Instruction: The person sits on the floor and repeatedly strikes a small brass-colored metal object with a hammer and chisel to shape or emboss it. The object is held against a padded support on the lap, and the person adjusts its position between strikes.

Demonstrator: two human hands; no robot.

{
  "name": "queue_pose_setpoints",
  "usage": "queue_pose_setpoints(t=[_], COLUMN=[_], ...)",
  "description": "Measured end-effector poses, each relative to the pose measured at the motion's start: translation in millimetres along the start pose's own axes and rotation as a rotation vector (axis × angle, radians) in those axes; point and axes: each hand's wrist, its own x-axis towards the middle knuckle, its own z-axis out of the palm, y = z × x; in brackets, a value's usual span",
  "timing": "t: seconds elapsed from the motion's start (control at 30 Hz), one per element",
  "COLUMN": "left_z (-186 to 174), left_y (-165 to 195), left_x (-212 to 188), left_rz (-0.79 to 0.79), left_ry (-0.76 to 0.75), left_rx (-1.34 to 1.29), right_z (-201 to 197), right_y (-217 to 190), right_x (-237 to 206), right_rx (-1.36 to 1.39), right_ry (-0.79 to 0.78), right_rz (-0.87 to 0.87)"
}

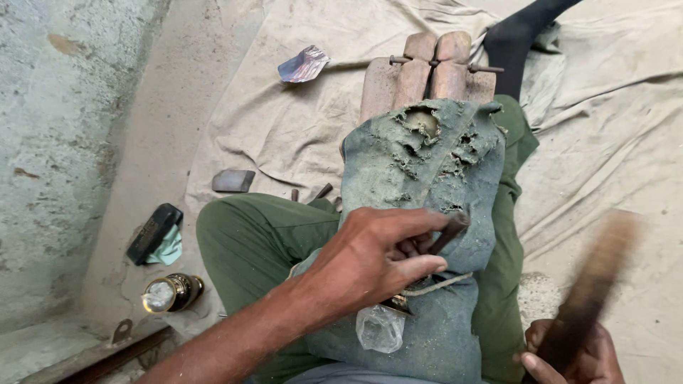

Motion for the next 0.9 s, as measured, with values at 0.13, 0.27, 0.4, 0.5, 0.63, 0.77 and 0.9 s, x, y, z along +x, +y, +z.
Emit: queue_pose_setpoints(t=[0.13,0.27,0.4,0.5,0.63,0.77,0.9], left_z=[3.0,8.1,13.3,13.4,13.0,12.7,15.9], left_y=[2.1,6.5,11.9,14.2,14.6,15.2,20.2], left_x=[15.4,30.3,41.9,44.0,45.1,44.0,50.2], left_rz=[0.111,0.163,0.074,0.168,0.176,0.143,0.082], left_ry=[-0.101,-0.23,-0.388,-0.373,-0.401,-0.439,-0.434], left_rx=[0.147,0.258,0.388,0.402,0.406,0.405,0.384], right_z=[-11.0,-13.3,15.2,30.6,32.0,19.3,8.3], right_y=[13.4,-2.6,-47.0,-79.3,-91.8,-78.4,-70.7], right_x=[9.0,19.0,25.2,31.8,32.9,32.7,46.7], right_rx=[0.188,0.194,-0.451,-0.547,-0.511,-0.516,-0.17], right_ry=[-0.072,-0.092,0.149,0.148,0.137,0.093,0.062], right_rz=[0.305,0.216,0.323,0.406,0.304,0.227,0.247])
